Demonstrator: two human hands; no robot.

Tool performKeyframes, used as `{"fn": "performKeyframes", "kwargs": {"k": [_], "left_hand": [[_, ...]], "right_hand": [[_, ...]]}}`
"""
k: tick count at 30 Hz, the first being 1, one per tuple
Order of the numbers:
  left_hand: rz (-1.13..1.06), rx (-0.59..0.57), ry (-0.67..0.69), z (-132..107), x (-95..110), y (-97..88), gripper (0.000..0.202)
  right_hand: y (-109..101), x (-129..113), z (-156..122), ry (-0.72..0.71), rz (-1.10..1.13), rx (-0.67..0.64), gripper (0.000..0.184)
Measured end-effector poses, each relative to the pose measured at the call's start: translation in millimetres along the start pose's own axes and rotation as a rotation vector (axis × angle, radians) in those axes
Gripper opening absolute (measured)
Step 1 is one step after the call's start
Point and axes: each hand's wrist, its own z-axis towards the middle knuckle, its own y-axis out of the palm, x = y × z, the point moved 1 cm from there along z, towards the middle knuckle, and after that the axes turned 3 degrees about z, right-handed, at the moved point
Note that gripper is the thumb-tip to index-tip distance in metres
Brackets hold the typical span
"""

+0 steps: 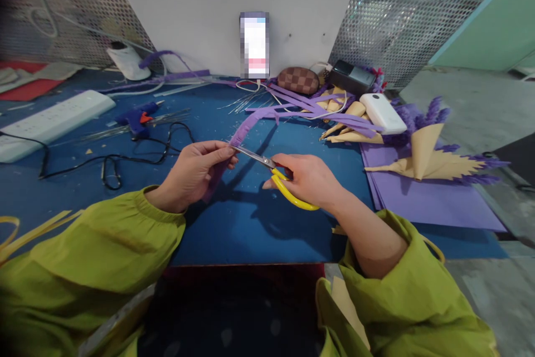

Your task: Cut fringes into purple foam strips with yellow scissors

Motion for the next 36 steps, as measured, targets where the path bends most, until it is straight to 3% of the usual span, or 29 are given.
{"fn": "performKeyframes", "kwargs": {"k": [9, 18, 28, 36], "left_hand": [[-0.018, -0.006, 0.001, -0.6, 0.5, 0.1, 0.017], [0.189, 0.033, 0.137, -2.2, 2.2, -1.7, 0.015], [0.021, -0.02, -0.004, 1.1, 0.9, -2.8, 0.015], [-0.01, -0.022, 0.008, -0.6, 1.8, 0.6, 0.017]], "right_hand": [[-1.1, -1.5, 0.3, 0.005, 0.005, 0.01, 0.03], [-1.5, -0.8, -0.1, 0.005, 0.013, 0.022, 0.029], [-2.2, 0.9, 0.5, 0.027, 0.153, -0.053, 0.033], [-2.3, 0.1, 0.7, 0.034, 0.174, -0.044, 0.037]]}}
